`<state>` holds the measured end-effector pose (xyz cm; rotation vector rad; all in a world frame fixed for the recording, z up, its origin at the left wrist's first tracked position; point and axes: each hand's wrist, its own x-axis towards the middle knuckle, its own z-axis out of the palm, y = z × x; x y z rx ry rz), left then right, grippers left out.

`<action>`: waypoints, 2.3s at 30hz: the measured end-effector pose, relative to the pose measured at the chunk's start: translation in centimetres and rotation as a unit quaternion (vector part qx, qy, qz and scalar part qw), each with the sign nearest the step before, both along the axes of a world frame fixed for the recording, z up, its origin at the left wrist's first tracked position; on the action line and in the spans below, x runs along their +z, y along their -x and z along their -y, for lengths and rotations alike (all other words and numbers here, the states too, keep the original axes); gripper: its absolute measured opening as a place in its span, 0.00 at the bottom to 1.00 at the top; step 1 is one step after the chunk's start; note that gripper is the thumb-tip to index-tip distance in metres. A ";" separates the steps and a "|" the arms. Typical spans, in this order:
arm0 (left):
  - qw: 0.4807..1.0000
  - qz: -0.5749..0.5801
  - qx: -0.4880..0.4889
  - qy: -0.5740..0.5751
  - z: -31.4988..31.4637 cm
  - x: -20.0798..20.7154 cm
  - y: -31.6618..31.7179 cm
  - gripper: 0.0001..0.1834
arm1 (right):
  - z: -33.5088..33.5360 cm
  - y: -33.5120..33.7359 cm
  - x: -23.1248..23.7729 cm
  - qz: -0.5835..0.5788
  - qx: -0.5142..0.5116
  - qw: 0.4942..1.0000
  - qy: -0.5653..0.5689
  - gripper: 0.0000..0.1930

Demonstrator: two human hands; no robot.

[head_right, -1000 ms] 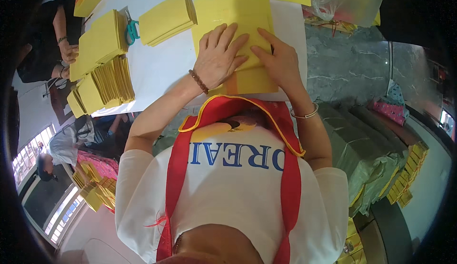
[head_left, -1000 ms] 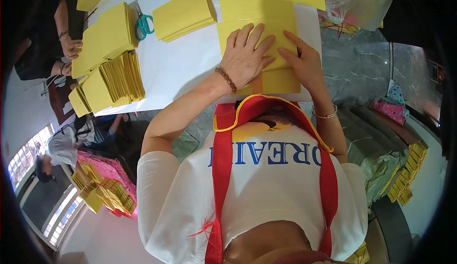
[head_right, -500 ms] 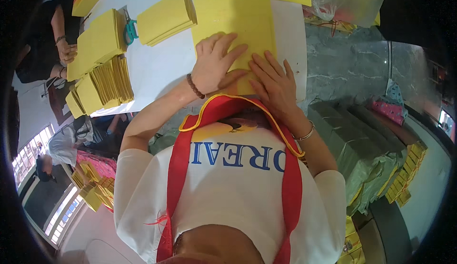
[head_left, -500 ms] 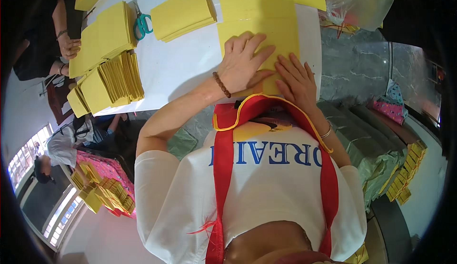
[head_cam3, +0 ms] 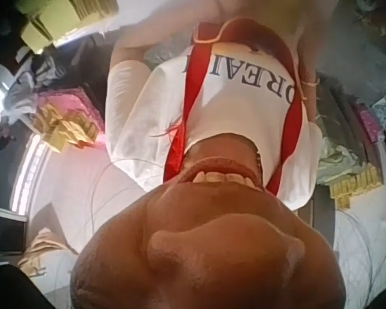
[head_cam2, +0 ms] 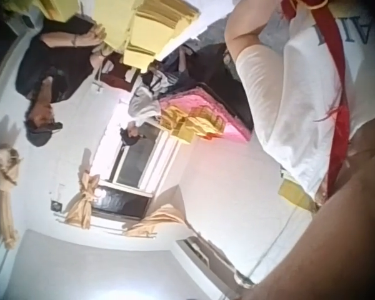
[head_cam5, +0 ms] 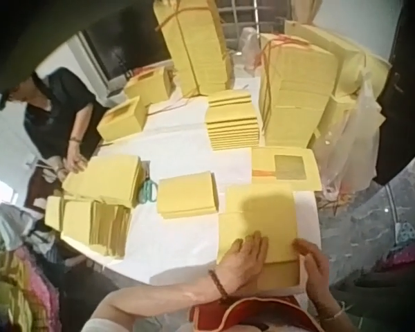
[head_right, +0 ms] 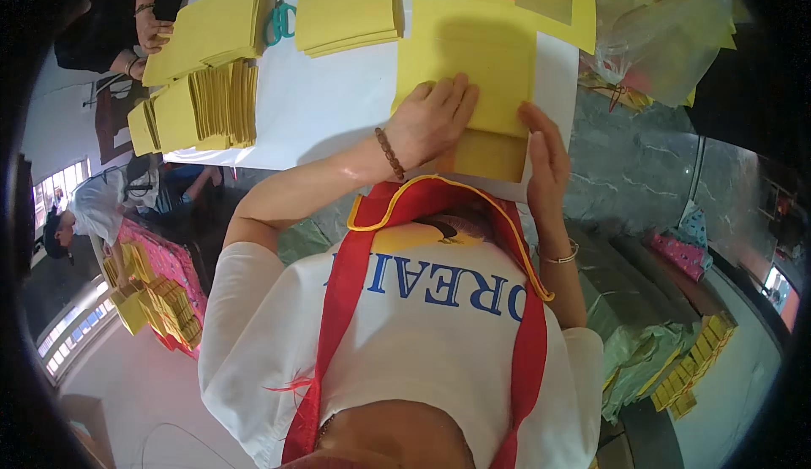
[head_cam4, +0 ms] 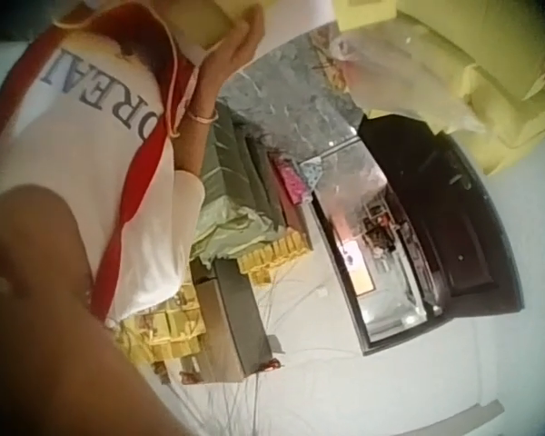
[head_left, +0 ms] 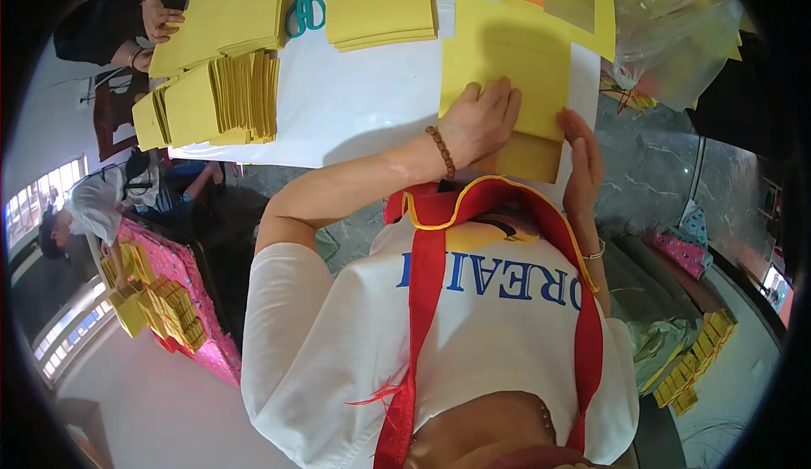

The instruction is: Folding sheets of yellow paper with silver foil centers as part of a manual production process.

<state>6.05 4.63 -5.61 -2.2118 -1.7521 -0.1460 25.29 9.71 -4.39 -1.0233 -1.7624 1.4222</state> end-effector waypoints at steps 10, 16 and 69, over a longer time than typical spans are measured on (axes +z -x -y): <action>0.939 0.303 0.017 -0.163 -1.2 5.6 12.4 0.26 | 0.6 -0.5 -1.4 -0.069 -0.111 0.990 0.060 0.20; 0.986 0.097 0.087 -0.102 -1.7 -5.1 20.0 0.27 | 0.2 -0.1 -2.0 -0.038 -0.102 0.994 0.019 0.18; 0.900 0.402 -0.143 0.095 5.0 2.7 4.2 0.14 | -1.4 -1.1 -2.8 -0.043 0.072 0.993 0.082 0.19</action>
